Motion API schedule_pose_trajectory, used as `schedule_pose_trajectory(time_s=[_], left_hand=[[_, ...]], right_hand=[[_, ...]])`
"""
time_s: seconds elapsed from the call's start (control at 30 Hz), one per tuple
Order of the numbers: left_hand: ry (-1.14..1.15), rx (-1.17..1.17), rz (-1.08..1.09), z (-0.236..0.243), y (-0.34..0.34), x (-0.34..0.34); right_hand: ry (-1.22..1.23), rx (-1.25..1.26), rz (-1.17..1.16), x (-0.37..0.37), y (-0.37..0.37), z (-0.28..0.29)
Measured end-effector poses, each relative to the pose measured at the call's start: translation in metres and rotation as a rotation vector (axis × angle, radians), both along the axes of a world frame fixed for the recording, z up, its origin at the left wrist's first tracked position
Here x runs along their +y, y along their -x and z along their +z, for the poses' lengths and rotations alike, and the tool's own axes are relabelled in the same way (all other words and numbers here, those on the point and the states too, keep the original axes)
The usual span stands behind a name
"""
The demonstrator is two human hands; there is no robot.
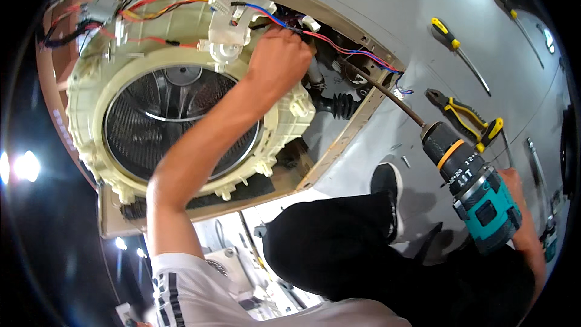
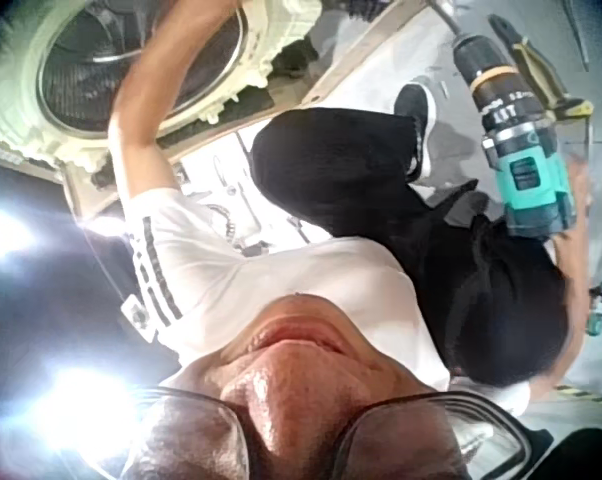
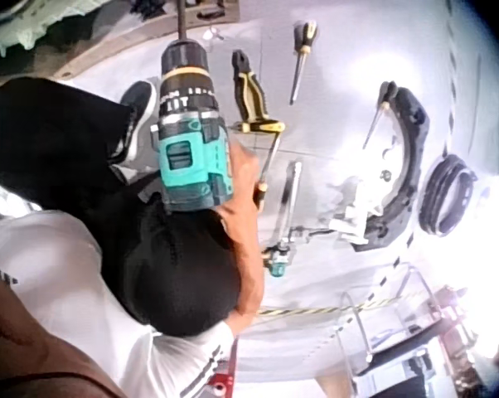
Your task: The person uses a power drill and their hands to disassemble the outer tub of a washing machine, removing screws and disconnecting electrical connectors.
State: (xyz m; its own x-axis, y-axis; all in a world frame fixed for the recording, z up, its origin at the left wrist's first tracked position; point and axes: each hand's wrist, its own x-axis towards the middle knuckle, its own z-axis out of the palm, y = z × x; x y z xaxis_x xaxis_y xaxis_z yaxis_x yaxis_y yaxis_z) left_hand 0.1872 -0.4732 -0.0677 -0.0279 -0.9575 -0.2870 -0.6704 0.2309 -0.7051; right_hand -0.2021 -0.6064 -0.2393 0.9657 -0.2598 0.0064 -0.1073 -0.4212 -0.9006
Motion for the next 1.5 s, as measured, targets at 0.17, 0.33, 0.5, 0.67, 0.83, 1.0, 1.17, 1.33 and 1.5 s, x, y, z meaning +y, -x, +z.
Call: schedule_pose_trajectory(time_s=[0.17, 0.33, 0.5, 0.67, 0.83, 1.0, 1.17, 1.33, 1.5], left_hand=[[0.005, 0.045, -0.077, -0.005, 0.006, 0.002], [0.015, 0.123, -0.132, -0.004, 0.022, -0.006], [-0.026, 0.158, -0.074, -0.007, 0.024, -0.002], [0.007, 0.144, -0.095, -0.001, 0.022, -0.001], [-0.029, 0.079, -0.108, -0.004, 0.018, -0.002], [-0.062, 0.067, -0.108, -0.005, 0.019, -0.001], [-0.047, 0.089, -0.183, 0.000, 0.028, -0.012], [-0.058, 0.110, -0.128, 0.003, 0.017, 0.003], [-0.002, 0.177, -0.149, 0.000, 0.018, -0.002]], right_hand=[[0.052, -0.137, -0.098, 0.019, 0.001, -0.055], [0.028, -0.224, -0.123, 0.020, -0.010, -0.027], [-0.050, -0.264, -0.130, 0.027, -0.035, -0.032], [-0.048, -0.312, -0.135, 0.032, -0.055, -0.026], [-0.088, -0.388, -0.149, 0.044, -0.076, -0.009], [-0.131, -0.472, -0.169, 0.046, -0.092, 0.012], [-0.161, -0.508, -0.193, 0.042, -0.090, 0.025], [-0.212, -0.545, -0.145, 0.043, -0.120, 0.035], [-0.263, -0.597, -0.163, 0.043, -0.132, 0.046]])
